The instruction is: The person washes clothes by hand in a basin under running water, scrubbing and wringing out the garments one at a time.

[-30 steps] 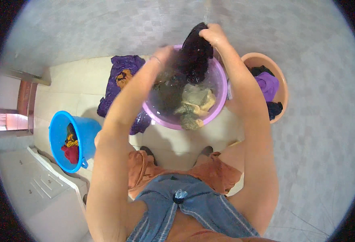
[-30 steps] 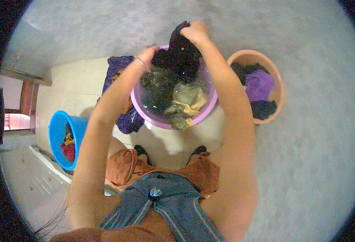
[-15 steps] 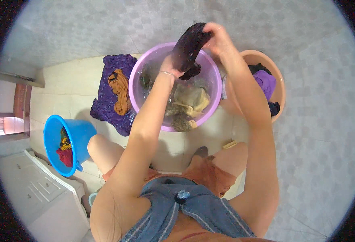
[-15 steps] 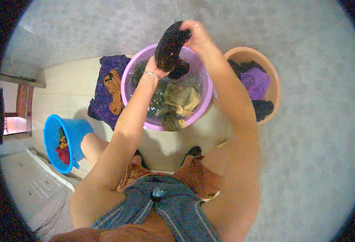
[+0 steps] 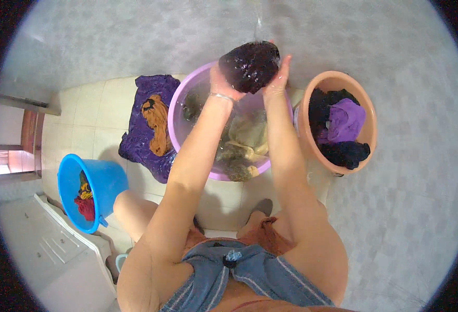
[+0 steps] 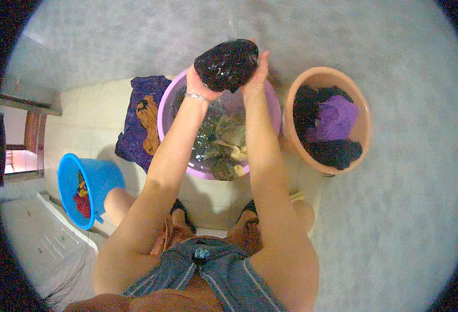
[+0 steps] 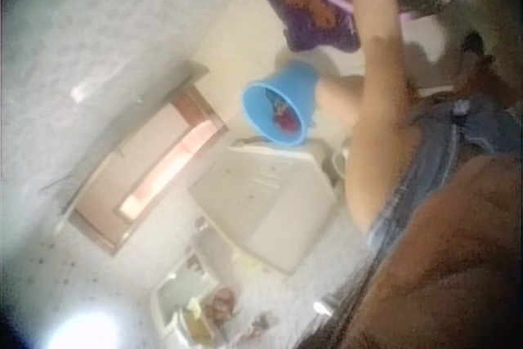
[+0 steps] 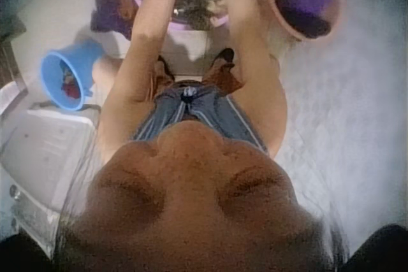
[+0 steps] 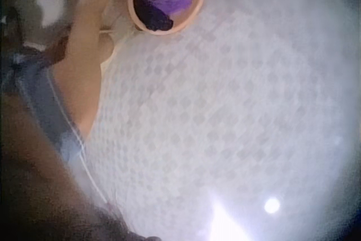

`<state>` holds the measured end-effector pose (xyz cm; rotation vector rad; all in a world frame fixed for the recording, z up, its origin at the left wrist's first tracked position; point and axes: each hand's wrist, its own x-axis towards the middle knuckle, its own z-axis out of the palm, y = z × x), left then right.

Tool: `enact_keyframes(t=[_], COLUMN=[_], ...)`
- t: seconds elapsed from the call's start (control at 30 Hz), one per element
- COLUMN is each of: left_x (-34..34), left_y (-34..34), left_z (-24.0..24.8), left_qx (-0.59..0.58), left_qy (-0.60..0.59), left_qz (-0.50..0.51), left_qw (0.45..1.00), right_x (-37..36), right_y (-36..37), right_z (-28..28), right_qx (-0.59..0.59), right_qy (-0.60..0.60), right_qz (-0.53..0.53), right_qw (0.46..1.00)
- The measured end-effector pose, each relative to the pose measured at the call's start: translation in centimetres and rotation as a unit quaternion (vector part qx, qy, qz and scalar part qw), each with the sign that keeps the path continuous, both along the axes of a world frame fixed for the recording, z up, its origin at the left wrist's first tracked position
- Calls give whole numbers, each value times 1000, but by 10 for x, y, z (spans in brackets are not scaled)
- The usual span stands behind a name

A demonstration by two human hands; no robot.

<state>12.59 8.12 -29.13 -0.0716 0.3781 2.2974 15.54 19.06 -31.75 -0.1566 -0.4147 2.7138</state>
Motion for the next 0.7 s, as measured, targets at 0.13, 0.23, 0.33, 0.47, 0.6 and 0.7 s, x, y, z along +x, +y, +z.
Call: enact_keyframes(t=[0.13, 0.23, 0.33, 0.47, 0.6, 0.7], left_x=[-6, -20, -12, -5, -13, -13], left_y=[10, -13, -19, -15, 2, 8], left_z=[-30, -65, -56, -44, -52, -62], left_qx=[-160, -425, -322, 39, 161, 212], left_qy=[86, 122, 44, -1, -3, -29], left_qz=[43, -99, -278, -209, -100, -68], left_qw=[982, 891, 904, 977, 982, 974], right_x=[-18, -24, -17, -4, 5, 6], right_y=[34, 23, 37, 17, -4, -4], right_z=[-13, 6, 8, 13, 1, -21], right_qx=[120, 278, 370, 313, 218, 172], right_qy=[-59, -77, -84, 11, 106, 102], right_qz=[42, 33, 18, 58, 83, 79], right_qw=[990, 957, 925, 948, 967, 977])
